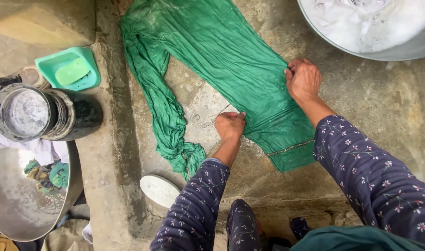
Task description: Hand-washing green trousers on the floor using a brush and soap.
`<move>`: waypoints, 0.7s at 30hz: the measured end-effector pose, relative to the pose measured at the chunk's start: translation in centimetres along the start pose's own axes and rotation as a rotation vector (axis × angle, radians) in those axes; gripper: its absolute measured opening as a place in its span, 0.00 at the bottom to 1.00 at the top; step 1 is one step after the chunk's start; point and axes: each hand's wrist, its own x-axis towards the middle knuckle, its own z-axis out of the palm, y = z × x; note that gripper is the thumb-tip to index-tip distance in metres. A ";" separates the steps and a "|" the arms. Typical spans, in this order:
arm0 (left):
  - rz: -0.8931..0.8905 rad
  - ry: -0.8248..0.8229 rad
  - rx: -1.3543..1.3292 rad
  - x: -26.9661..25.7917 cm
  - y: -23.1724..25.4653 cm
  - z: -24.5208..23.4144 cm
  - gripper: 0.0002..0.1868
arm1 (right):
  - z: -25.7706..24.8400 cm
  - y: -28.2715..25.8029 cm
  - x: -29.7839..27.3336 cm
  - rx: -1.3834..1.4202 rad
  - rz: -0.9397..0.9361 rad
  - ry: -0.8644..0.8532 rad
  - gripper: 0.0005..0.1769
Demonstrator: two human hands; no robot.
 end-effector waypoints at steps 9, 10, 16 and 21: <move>-0.011 0.001 -0.019 1.8 -0.7 -2.4 0.02 | 1.3 2.7 1.4 0.038 -0.049 0.203 0.05; -0.007 0.071 -0.169 2.4 -1.7 -3.1 0.03 | 1.9 4.0 2.0 0.092 -0.004 0.294 0.10; -0.117 0.029 -0.299 1.0 -4.9 -7.3 0.02 | 4.7 3.6 1.9 0.098 0.348 0.133 0.04; -0.078 -0.140 -0.286 1.9 -1.8 -7.9 0.06 | 4.3 1.2 3.0 0.061 0.025 0.139 0.12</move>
